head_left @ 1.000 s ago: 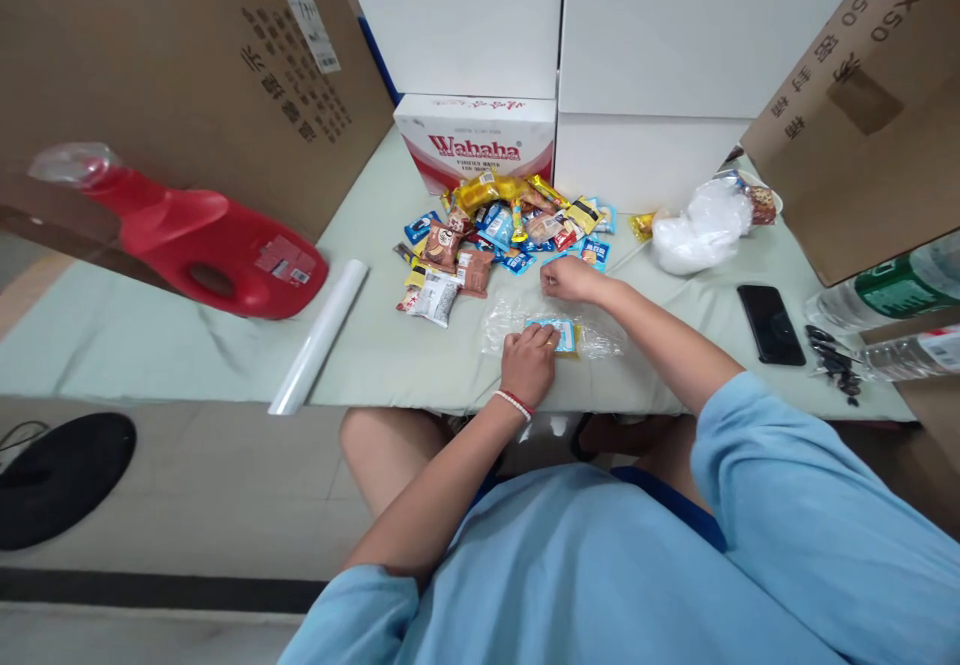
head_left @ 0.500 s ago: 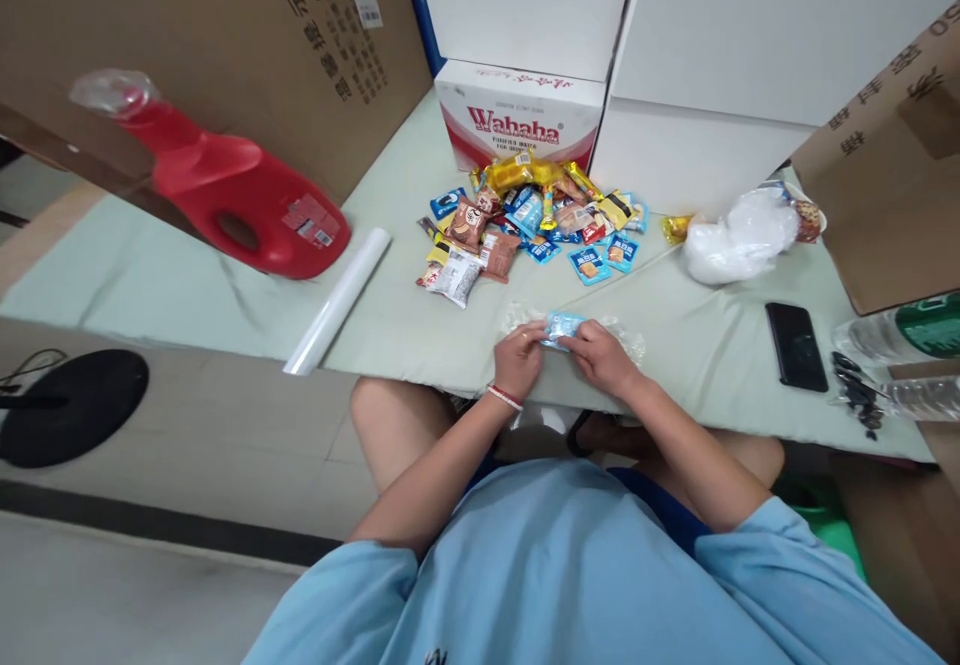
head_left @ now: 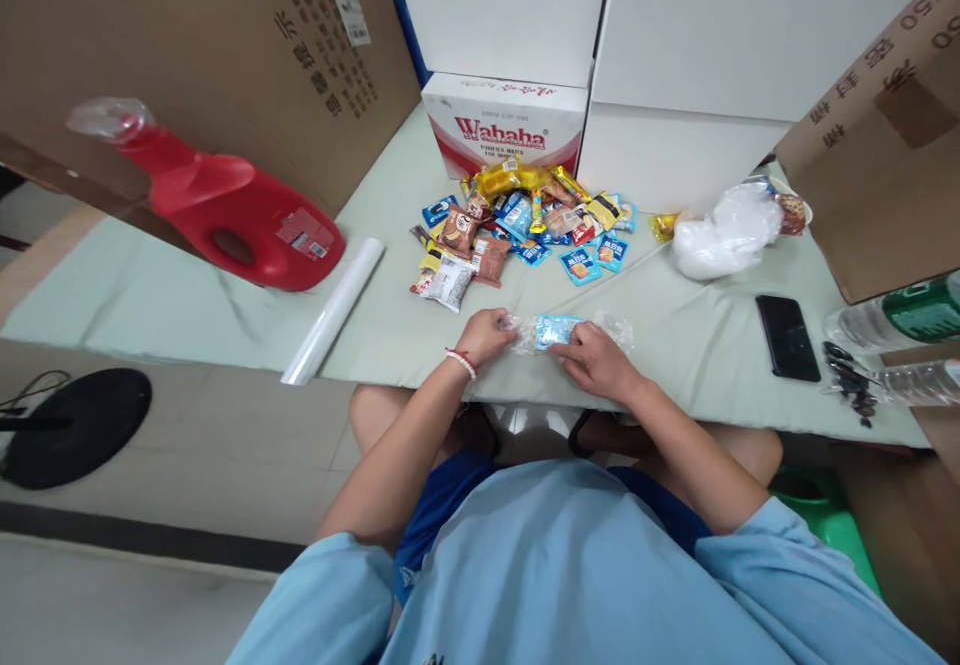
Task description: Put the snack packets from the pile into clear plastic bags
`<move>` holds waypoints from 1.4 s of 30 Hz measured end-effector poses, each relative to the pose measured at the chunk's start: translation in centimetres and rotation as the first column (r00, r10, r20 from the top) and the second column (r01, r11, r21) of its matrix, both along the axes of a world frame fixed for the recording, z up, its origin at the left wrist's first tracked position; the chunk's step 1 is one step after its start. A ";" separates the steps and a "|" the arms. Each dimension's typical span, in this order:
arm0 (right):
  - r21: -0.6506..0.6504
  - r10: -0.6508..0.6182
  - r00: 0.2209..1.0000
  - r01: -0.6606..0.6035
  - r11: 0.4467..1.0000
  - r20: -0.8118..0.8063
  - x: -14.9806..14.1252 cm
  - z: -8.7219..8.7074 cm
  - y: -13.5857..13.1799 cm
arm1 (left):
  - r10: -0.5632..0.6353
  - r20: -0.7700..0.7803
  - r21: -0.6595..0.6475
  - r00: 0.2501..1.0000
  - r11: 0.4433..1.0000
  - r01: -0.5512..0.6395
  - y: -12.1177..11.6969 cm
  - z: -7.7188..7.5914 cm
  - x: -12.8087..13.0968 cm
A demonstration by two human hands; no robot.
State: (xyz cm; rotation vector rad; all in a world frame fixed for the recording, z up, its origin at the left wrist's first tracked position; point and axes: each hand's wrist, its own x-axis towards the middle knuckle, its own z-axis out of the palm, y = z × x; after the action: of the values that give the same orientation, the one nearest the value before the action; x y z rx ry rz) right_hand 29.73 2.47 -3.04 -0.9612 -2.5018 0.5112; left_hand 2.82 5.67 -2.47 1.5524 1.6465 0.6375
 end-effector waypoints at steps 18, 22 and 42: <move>-0.271 -0.352 0.936 0.346 0.898 0.027 3.9 -0.2 -1.6 | -0.172 -0.641 0.191 0.748 0.908 0.373 -5.7 2.3 10.4; -0.300 -0.565 0.806 0.591 0.749 0.177 6.9 0.0 -1.7 | -0.186 -0.691 0.200 0.699 0.879 0.432 -6.3 1.1 10.2; -0.376 -0.680 0.730 0.649 0.662 0.063 6.9 0.8 -0.7 | -0.233 -0.733 0.145 0.639 0.865 0.481 -6.9 -0.5 10.2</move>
State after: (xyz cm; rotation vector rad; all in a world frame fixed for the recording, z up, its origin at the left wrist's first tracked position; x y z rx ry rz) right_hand 36.59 1.75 -2.23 -1.8553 -1.7872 0.7639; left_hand 13.03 -1.18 -2.94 2.5258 1.6932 0.0743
